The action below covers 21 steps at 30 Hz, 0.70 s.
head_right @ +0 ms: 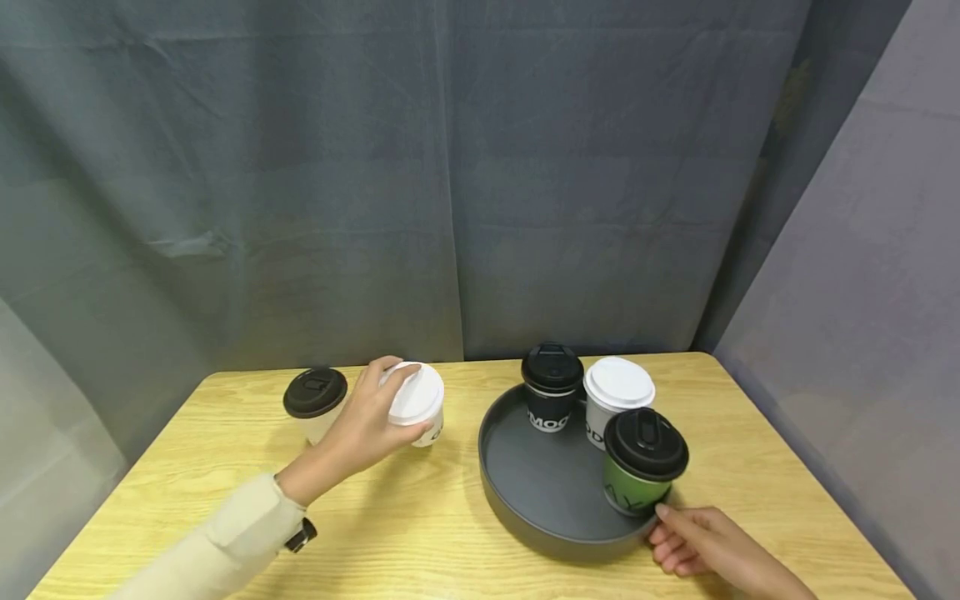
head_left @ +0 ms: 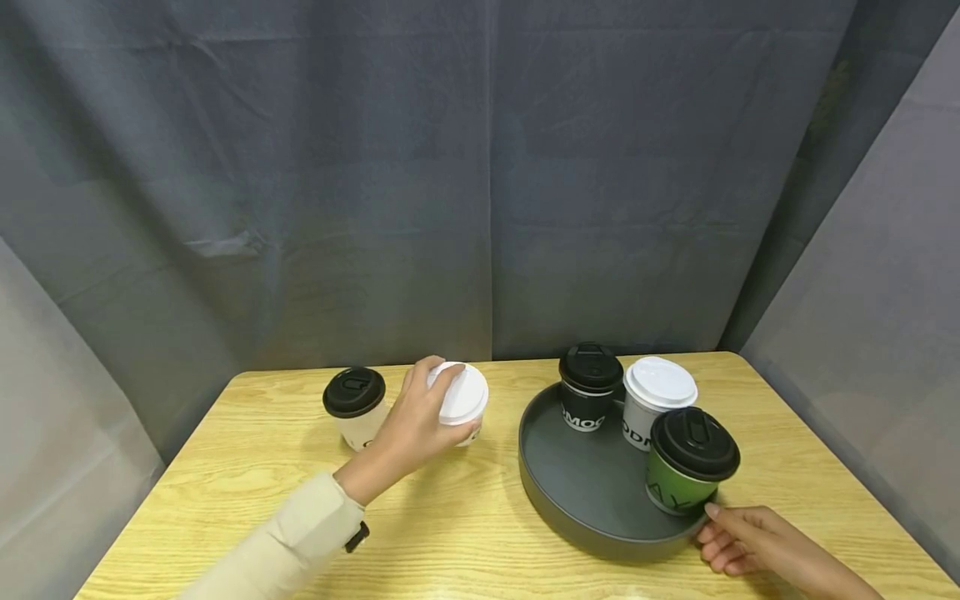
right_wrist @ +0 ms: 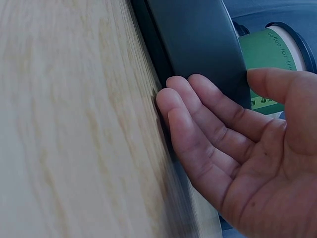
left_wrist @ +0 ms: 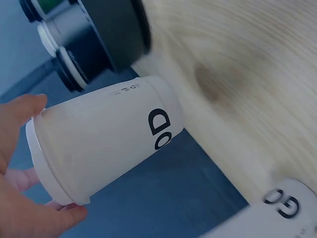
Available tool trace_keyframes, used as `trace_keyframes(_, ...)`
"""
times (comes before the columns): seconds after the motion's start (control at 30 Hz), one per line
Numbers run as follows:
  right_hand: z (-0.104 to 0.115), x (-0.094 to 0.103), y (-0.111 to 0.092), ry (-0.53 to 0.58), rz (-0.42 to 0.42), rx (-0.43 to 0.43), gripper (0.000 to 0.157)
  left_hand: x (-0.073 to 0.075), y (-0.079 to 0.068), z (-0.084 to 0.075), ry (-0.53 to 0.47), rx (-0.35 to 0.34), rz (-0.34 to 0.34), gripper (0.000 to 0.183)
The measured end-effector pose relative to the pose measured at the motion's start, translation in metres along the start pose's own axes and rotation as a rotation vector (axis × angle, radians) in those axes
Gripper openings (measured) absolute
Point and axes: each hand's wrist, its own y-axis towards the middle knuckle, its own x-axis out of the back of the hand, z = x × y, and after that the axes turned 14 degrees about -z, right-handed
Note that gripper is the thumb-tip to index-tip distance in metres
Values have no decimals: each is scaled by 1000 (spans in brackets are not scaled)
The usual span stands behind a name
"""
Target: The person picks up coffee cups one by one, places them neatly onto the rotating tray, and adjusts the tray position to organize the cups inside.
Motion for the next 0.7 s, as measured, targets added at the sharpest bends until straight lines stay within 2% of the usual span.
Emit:
trace_keyframes(0.23,0,-1,-1,-15,-6,10,53,4,4,-34,-113,-59,15,73)
trace_keyframes(0.37,0,-1,-1,-20,-5,5,53,3,5,-50,-154,-73,46,72)
trace_keyframes(0.7,1,-2,-2,-38,-31,-18,55,-15,3,-83,-252,-133,100,69)
